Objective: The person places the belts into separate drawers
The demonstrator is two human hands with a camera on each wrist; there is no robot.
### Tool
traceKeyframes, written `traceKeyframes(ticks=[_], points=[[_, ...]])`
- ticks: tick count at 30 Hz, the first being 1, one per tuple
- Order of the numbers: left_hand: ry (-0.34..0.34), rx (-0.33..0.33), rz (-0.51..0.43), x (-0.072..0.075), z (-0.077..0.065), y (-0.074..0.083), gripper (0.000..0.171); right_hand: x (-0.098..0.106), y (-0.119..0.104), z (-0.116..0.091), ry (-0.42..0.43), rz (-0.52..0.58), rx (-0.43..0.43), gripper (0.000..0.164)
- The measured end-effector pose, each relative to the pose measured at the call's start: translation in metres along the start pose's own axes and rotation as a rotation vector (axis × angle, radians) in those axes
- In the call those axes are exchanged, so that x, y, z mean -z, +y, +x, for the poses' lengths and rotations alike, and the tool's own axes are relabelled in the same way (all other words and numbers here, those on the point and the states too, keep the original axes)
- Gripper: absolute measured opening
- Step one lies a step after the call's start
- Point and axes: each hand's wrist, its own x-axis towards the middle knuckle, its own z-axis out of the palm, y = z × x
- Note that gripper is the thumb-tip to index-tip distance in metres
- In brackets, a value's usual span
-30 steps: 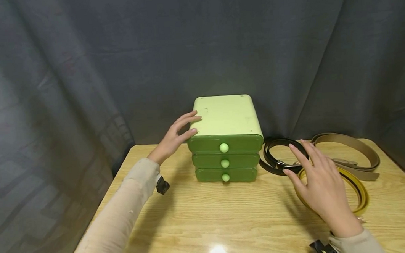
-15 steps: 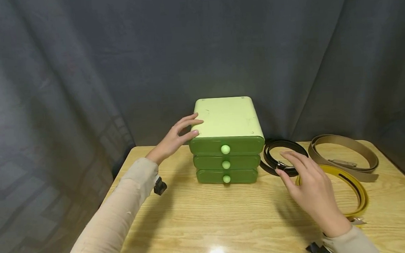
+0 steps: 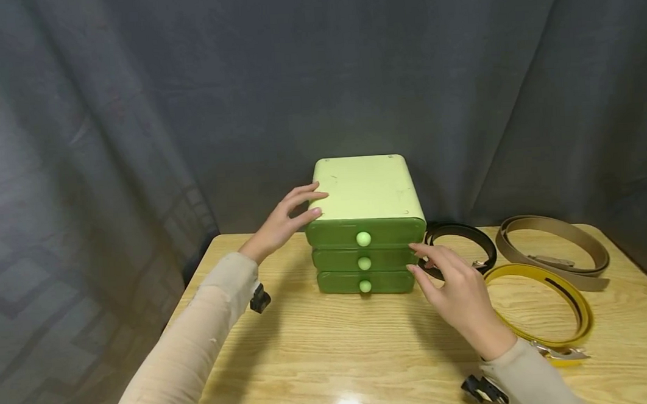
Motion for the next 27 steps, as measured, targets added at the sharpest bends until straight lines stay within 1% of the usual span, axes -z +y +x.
traceKeyframes(ticks=[6,12,21,27], points=[[0.015,-0.007,-0.015,-0.003,0.0,0.002,0.039,-0.016,-0.008,0.002,-0.002,0.101,-0.048,0.04],[0.028,-0.017,-0.024,-0.003,-0.001,0.004,0.039,-0.028,-0.022,0.008,-0.003,0.213,-0.104,0.047],[0.023,-0.014,-0.023,-0.001,-0.003,0.004,0.039,-0.044,-0.033,0.019,0.038,0.315,-0.149,0.044],[0.017,-0.019,-0.006,0.0,-0.005,0.006,0.04,-0.051,-0.037,0.024,0.016,0.362,-0.18,0.04]])
